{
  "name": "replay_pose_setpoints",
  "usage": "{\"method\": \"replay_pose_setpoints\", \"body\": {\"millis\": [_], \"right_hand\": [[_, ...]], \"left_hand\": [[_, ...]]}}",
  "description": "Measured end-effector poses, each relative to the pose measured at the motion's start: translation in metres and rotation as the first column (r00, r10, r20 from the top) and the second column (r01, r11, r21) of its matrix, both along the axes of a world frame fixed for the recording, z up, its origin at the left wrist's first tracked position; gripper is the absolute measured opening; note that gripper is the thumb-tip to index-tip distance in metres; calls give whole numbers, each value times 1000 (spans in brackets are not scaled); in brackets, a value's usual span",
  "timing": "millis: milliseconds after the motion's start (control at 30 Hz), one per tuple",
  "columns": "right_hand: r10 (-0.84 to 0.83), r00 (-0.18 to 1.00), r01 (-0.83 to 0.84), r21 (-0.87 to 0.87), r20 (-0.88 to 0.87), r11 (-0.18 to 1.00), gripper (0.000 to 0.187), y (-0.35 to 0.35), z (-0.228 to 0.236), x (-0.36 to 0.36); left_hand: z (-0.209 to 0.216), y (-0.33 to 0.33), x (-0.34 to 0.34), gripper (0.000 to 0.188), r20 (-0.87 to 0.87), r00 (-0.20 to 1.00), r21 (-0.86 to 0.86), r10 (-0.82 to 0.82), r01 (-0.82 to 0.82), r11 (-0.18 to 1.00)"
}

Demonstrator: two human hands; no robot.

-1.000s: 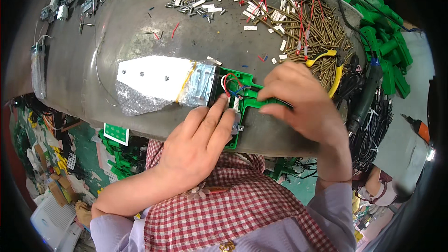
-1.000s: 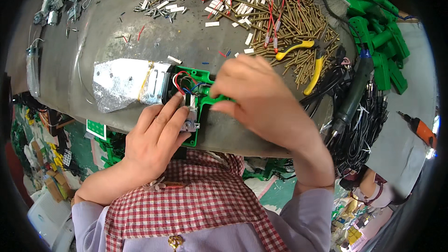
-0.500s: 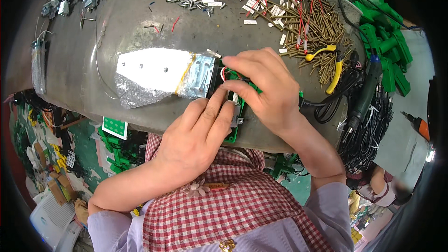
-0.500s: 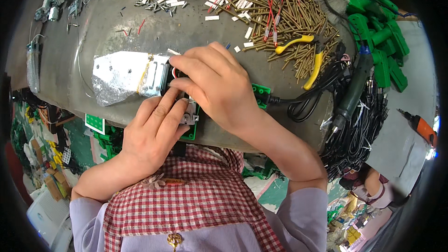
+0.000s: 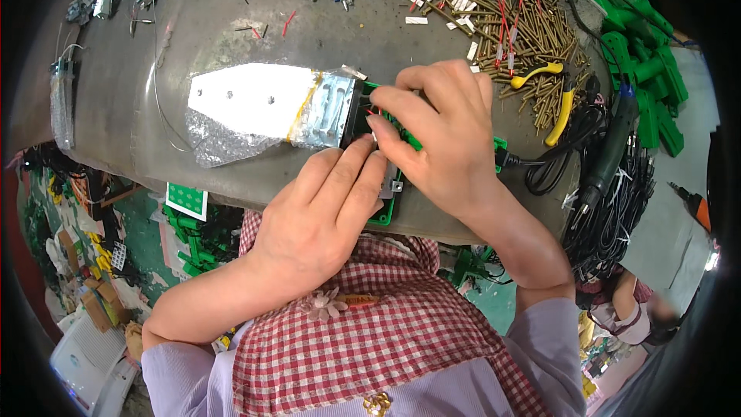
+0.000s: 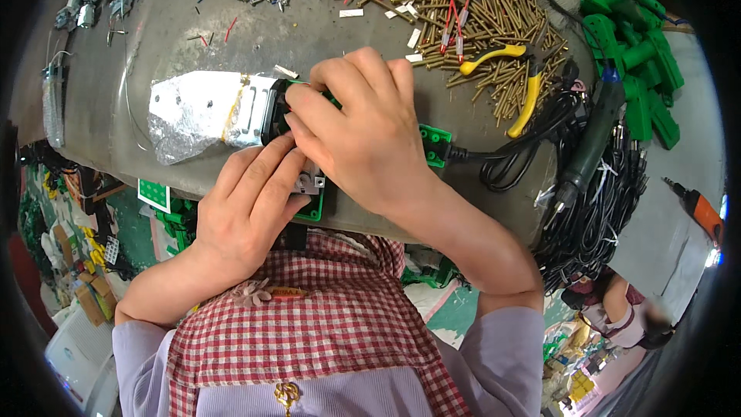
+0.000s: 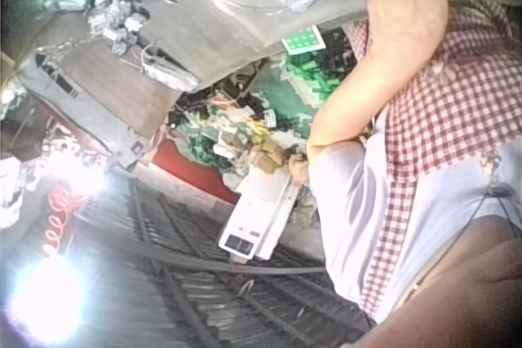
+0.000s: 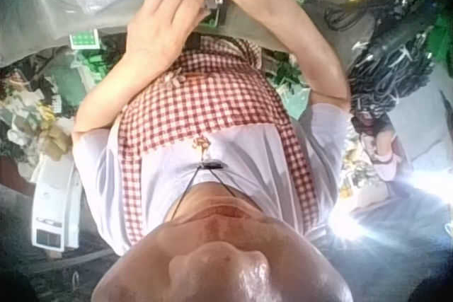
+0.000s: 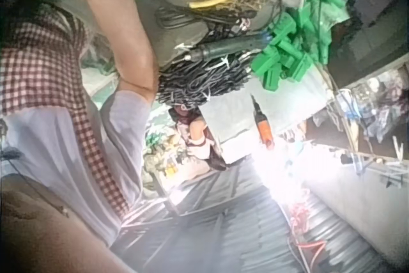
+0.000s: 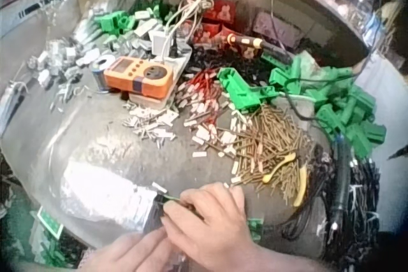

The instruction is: Soldering wires and components to assemble a plastic electronic device housing.

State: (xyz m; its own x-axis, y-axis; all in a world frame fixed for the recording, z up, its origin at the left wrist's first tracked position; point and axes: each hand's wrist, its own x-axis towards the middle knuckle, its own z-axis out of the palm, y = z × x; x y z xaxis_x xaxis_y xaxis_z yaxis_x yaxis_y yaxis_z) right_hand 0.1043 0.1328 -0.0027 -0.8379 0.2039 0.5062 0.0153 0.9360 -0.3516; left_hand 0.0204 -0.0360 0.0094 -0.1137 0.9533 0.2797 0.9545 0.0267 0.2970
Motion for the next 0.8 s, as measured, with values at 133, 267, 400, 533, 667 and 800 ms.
{"method": "replay_pose_setpoints", "body": {"millis": [133, 267, 400, 533, 667, 800], "right_hand": [[-18, 999, 11, -138, -48, 990, 36, -1, -3, 2], [9, 999, 6, -345, 44, 939, 43, 1, -2, 4], [28, 994, 11, -353, 104, 935, 47, 2, 2, 3], [13, 995, 23, -359, 100, 933, 45, 2, 4, 5], [76, 985, 5, -457, 157, 889, 43, 7, 7, 5], [109, 980, -24, -441, 168, 897, 41, 10, 7, 1]], "left_hand": [[-2, 0, 1, 50, 24, 999, 28, 24, -24, 999], [-3, -1, 3, 56, 62, 997, 38, 52, -55, 998], [-3, -1, 3, 56, 40, 998, 39, 54, -55, 998], [-4, -1, 2, 50, 15, 999, 42, 35, -36, 998], [-5, -1, 0, 46, -10, 1000, 40, 15, -15, 999], [-7, -1, 0, 46, -18, 1000, 53, 17, -16, 998]]}}
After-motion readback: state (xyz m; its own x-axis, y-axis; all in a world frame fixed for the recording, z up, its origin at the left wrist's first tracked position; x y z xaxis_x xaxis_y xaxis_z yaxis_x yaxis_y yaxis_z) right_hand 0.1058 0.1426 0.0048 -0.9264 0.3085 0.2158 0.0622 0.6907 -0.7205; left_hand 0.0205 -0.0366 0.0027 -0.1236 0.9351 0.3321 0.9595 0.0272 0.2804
